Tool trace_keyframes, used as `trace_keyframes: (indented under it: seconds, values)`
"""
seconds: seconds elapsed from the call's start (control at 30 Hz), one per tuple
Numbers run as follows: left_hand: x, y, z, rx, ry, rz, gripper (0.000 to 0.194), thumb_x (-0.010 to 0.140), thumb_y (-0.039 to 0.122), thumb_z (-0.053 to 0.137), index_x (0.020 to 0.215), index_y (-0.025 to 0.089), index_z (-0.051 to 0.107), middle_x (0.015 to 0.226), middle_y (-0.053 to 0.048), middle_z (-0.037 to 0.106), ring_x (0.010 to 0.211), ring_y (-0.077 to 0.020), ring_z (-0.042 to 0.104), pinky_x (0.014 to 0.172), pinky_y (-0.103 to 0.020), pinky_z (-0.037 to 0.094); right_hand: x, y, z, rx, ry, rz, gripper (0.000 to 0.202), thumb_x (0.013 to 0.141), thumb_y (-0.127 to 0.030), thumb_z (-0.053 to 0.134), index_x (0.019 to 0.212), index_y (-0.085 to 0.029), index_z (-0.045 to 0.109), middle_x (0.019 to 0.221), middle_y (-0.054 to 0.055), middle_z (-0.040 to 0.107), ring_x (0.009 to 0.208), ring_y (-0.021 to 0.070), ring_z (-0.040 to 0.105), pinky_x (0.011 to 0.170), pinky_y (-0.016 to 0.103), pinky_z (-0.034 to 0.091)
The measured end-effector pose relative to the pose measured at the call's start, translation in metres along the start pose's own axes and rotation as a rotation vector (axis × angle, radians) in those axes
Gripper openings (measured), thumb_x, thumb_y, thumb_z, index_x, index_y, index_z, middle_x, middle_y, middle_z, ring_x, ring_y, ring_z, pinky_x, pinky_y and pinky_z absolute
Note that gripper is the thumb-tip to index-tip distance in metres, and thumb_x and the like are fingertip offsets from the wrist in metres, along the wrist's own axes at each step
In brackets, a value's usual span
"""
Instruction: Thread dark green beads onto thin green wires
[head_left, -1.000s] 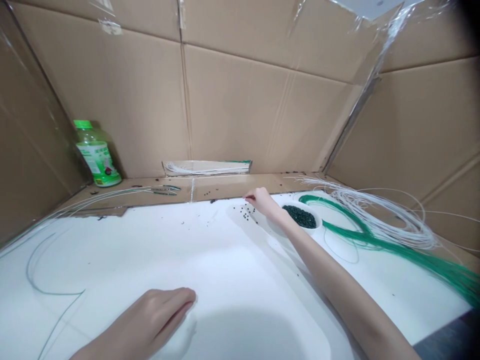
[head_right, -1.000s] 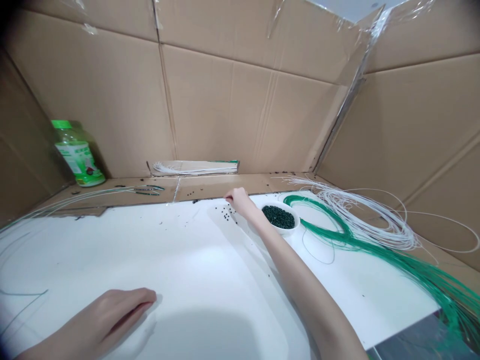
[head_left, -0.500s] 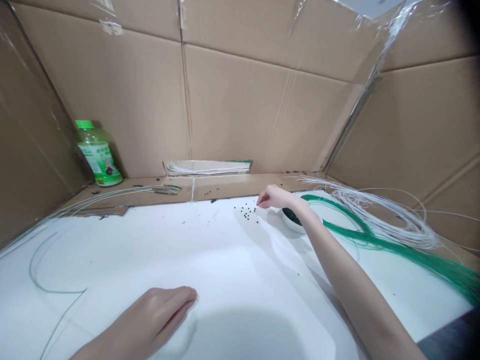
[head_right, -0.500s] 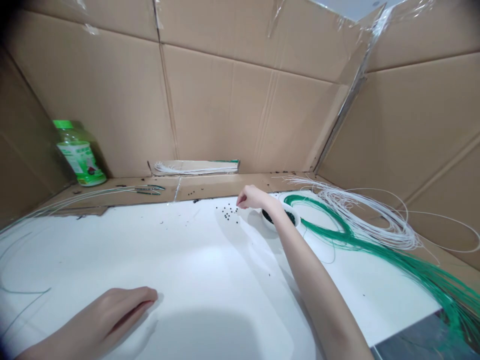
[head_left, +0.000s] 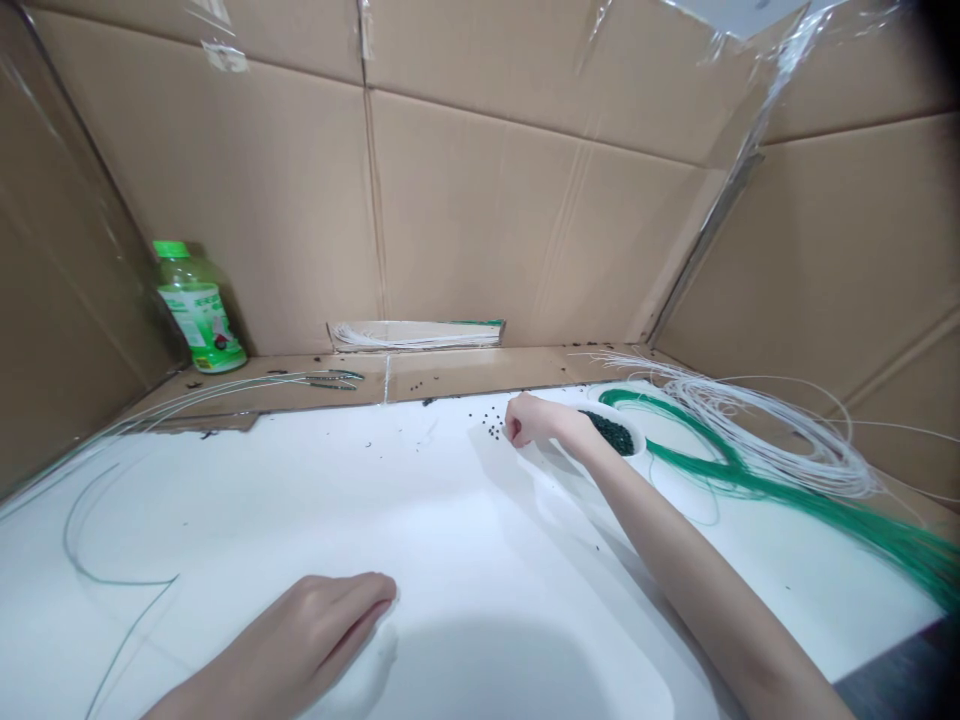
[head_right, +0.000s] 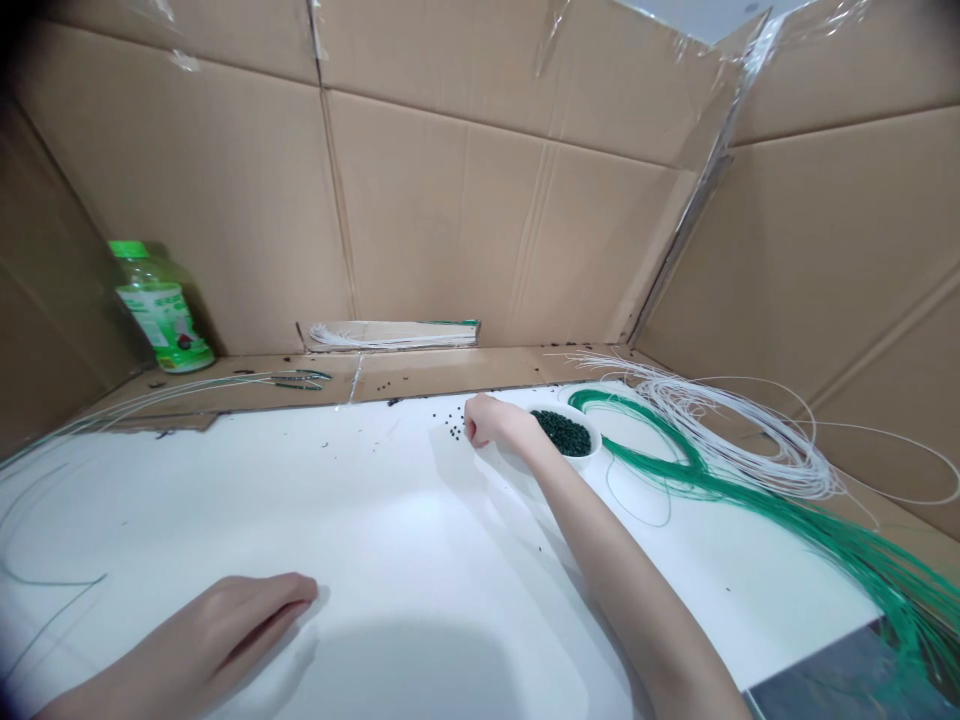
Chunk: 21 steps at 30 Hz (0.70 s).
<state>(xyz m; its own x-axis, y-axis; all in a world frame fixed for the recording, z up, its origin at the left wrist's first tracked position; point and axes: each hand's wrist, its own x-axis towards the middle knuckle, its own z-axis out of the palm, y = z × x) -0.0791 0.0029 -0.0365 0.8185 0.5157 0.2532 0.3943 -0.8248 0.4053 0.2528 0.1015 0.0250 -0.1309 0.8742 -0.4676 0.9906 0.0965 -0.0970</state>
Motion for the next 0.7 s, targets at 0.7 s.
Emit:
trace_keyframes:
  seconds: [0.7]
  values:
    - [0.000, 0.000, 0.000, 0.007, -0.039, -0.041, 0.025, 0.093, 0.022, 0.033, 0.082, 0.021, 0.056, 0.062, 0.002, 0.058, 0.052, -0.0108, 0.056, 0.051, -0.019, 0.043, 0.021, 0.035, 0.003, 0.025, 0.437, 0.039, 0.022, 0.089, -0.030, 0.053, 0.101, -0.014, 0.060, 0.103, 0.006, 0.062, 0.091, 0.0162, 0.060, 0.080, 0.035, 0.050]
